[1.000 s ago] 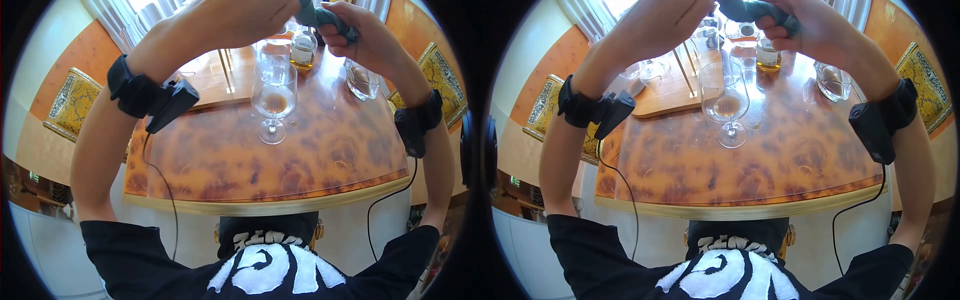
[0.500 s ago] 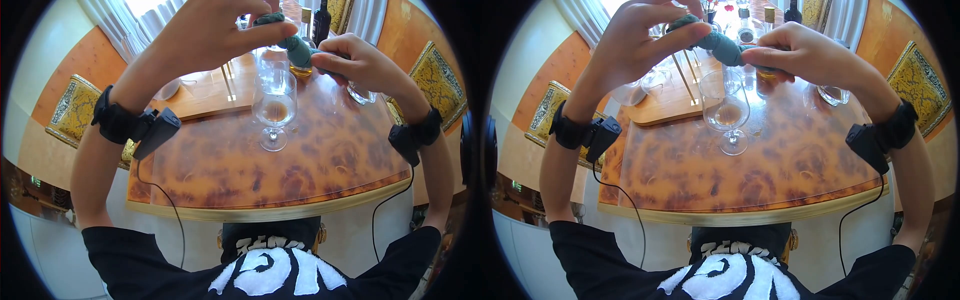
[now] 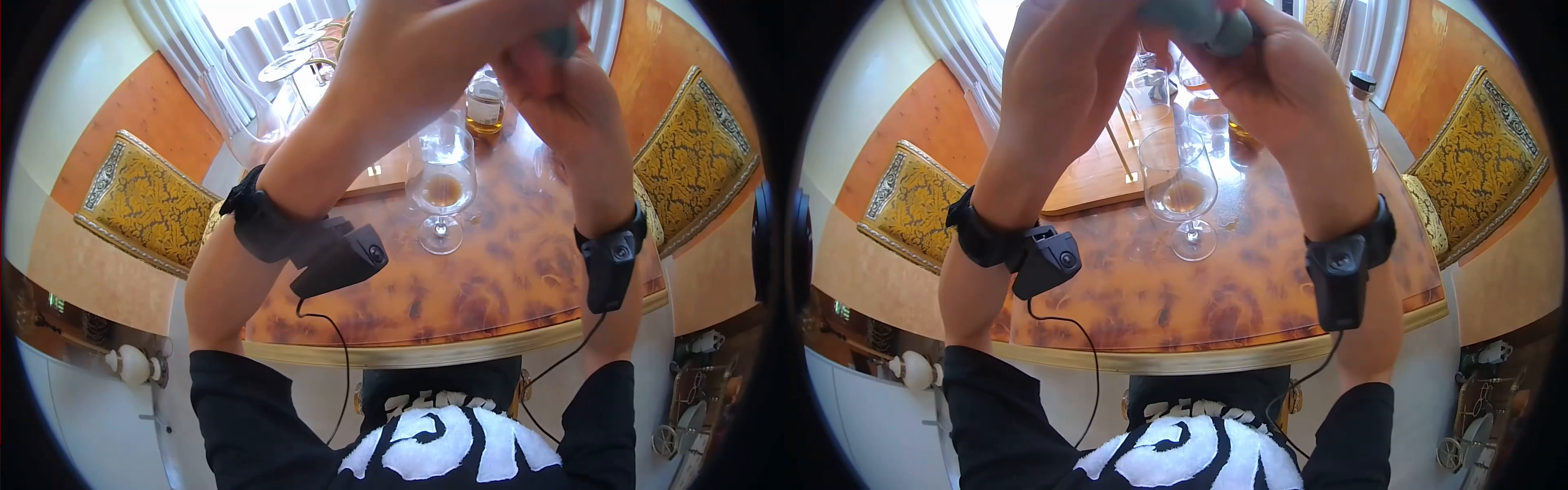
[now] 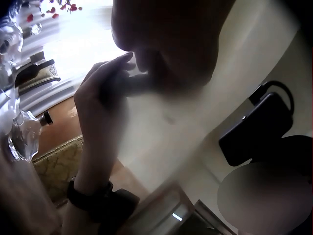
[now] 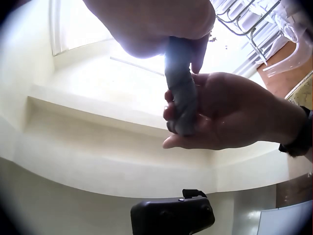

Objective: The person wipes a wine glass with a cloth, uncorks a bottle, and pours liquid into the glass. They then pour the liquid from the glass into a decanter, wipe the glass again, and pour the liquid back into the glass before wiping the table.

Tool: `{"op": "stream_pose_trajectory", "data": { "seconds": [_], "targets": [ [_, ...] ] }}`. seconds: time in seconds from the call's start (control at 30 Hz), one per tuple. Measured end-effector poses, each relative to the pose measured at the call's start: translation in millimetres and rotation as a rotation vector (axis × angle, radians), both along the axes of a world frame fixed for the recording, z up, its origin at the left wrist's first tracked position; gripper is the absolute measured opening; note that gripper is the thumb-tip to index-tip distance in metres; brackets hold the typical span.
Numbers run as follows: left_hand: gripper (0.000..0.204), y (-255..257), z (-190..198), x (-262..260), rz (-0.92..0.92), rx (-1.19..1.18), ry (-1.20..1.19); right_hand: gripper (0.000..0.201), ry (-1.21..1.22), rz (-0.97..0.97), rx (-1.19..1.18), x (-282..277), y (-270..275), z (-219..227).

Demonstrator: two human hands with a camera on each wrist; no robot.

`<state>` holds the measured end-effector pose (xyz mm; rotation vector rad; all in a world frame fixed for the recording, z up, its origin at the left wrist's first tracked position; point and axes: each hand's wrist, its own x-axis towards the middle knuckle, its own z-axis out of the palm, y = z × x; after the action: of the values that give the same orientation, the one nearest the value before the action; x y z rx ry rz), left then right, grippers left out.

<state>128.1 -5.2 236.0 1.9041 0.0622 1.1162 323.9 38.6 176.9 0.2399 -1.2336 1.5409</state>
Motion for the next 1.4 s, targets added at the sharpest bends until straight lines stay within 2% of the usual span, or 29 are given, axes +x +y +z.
{"op": "stream_pose_trajectory", "data": {
  "seconds": [0.03, 0.1, 0.17, 0.23, 0.27, 0.33, 0.37, 0.4, 0.43, 0.5, 0.53, 0.57, 0.6, 0.63, 0.7, 0.83, 0.9, 0.93, 0.97, 1.0, 1.03, 1.07, 1.1, 1.17, 1.2, 1.23, 1.3, 1.37, 1.4],
  "targets": [
    [0.031, 0, 0, 0, -0.003, 0.000, 0.001, 0.025, 0.039, -0.155, -0.267, -25, -22, 26],
    [0.027, 2, 1, -3, 0.265, 0.338, 0.027, 0.020, 0.119, -0.463, -0.796, -61, -54, 65],
    [0.023, 1, 7, -13, 0.216, 0.343, 0.094, 0.019, 0.169, -0.456, -0.668, -59, -39, 47],
    [0.035, 8, 8, -15, 0.426, 0.829, 0.126, 0.018, 0.218, -0.448, -0.543, -55, -21, 27],
    [0.035, 11, 9, -16, 0.423, 0.829, 0.126, 0.016, 0.183, -0.392, -0.509, -51, -14, 20],
    [0.044, 16, 11, -18, 0.619, 1.144, 0.173, 0.015, 0.146, -0.335, -0.474, -34, 12, 3],
    [0.044, 22, 15, -20, 0.620, 1.145, 0.173, 0.018, 0.047, -0.103, -0.296, -18, 31, -7],
    [0.042, 30, 20, -21, 0.662, 1.371, 0.174, 0.022, -0.052, 0.127, -0.118, -10, 41, -12],
    [0.040, 33, 24, -22, 0.700, 1.598, 0.174, 0.022, -0.052, 0.127, -0.119, -17, 28, -7],
    [0.033, 24, 36, -22, 0.702, 1.655, 0.108, 0.021, -0.403, -0.475, -0.377, -42, -19, 8],
    [0.031, 25, 42, -26, 0.726, 1.795, 0.221, 0.020, -0.440, -0.535, -0.360, -47, -29, 9],
    [0.030, 25, 45, -29, 0.748, 1.928, 0.340, 0.020, -0.444, -0.532, -0.361, -42, -25, 7],
    [0.022, 27, 44, -24, 0.632, 1.839, 0.122, 0.022, -0.451, -0.393, -0.292, -30, -17, 4],
    [0.022, 30, 44, -23, 0.636, 1.839, 0.121, 0.025, -0.455, -0.256, -0.220, -26, -16, 5],
    [0.016, 37, 45, -22, 0.705, 2.022, 0.214, 0.030, -0.460, -0.246, -0.259, -20, -21, 7],
    [0.012, 35, 48, -20, 0.709, 2.062, 0.259, 0.043, -0.402, -0.191, -0.272, -20, -30, 6],
    [0.013, 36, 47, -17, 0.840, 2.151, 0.308, 0.040, -0.335, -0.251, -0.274, -9, -13, 8],
    [0.013, 25, 45, -17, 0.838, 2.145, 0.308, 0.038, -0.269, -0.310, -0.276, -5, -8, 7],
    [0.013, 4, 45, -18, 0.995, 2.149, 0.608, 0.038, -0.270, -0.309, -0.279, -10, -16, 15],
    [0.015, -8, 43, -18, 1.144, 2.118, 0.920, 0.026, -0.247, -0.476, -0.265, -15, -27, 26],
    [0.015, -7, 39, -17, 1.139, 2.112, 0.926, 0.017, -0.224, -0.641, -0.252, -21, -34, 32],
    [0.015, -6, 34, -14, 1.121, 1.844, 0.901, 0.016, -0.243, -0.931, -0.248, -28, -12, 26],
    [0.017, -4, 29, -14, 1.097, 1.583, 0.866, 0.016, -0.244, -0.928, -0.248, -27, -1, 18],
    [0.021, 7, 20, -26, 0.881, 1.416, 1.183, 0.019, -0.469, -1.190, 0.235, -29, 3, 14],
    [0.053, 17, 2, -31, 0.909, 1.451, 0.831, 0.023, -0.597, -1.285, 0.282, -32, -9, 15],
    [0.047, 8, -4, -33, 0.872, 1.307, 0.939, 0.023, -0.598, -1.280, 0.284, -32, -4, 9],
    [0.050, 4, -11, -36, 0.819, 1.075, 1.144, 0.032, -0.616, -1.358, 0.638, -31, 10, -11],
    [0.051, 10, -23, -41, 0.773, 0.962, 1.078, 0.027, -0.682, -1.348, 0.653, -32, 3, -9],
    [0.053, 13, -28, -44, 0.725, 0.852, 1.010, 0.026, -0.715, -1.372, 0.802, -30, 6, -8]
  ]
}}
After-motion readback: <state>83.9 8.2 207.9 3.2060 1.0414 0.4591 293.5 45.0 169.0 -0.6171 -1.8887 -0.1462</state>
